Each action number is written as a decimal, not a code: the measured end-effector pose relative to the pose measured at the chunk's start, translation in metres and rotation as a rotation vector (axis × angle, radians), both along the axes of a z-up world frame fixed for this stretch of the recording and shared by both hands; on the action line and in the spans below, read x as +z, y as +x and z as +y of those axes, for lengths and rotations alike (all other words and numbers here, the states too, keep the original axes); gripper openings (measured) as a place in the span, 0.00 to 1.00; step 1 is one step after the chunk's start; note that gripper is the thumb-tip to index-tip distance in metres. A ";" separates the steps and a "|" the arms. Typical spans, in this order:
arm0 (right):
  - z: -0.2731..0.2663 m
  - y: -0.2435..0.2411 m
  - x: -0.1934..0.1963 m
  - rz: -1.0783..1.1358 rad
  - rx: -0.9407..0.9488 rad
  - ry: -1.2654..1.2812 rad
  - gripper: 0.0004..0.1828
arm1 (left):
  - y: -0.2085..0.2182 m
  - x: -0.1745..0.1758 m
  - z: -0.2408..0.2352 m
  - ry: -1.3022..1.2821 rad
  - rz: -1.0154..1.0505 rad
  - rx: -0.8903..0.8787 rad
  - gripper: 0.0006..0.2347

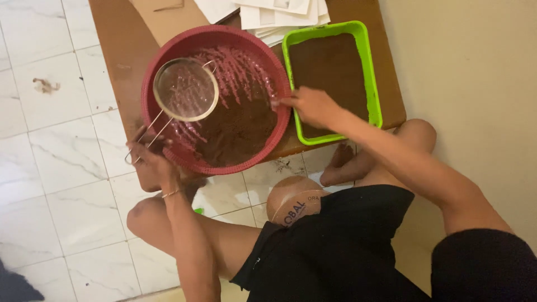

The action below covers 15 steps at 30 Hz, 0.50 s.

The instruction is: The person sits on the floor and uses a spoon to scoop a brown powder from a red basin into a metal sieve. They then shake the sieve over a green rectangular tray to sift the powder, repeating this process multiple times.

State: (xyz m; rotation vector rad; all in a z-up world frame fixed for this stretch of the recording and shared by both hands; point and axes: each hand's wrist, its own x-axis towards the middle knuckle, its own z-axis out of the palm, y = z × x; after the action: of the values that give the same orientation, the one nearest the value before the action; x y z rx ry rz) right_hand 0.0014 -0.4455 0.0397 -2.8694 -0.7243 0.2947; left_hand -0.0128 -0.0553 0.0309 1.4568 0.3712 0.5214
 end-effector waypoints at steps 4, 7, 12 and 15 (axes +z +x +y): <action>0.015 -0.021 -0.027 0.145 -0.074 0.117 0.23 | 0.020 -0.036 0.011 0.030 -0.007 -0.066 0.25; 0.022 -0.022 -0.027 0.346 -0.240 0.381 0.21 | 0.023 -0.038 0.006 -0.071 -0.002 -0.118 0.26; 0.035 -0.018 0.043 0.330 -0.285 0.540 0.21 | 0.020 -0.012 -0.010 0.021 -0.044 -0.116 0.23; 0.030 -0.006 0.057 0.312 -0.277 0.559 0.21 | 0.021 -0.008 -0.015 0.114 -0.115 -0.103 0.23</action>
State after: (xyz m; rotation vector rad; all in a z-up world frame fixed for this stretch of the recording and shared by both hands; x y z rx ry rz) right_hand -0.0051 -0.4152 0.0969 -2.2811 -0.2837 0.4117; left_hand 0.0082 -0.0700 0.0228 1.5396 0.1765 0.5472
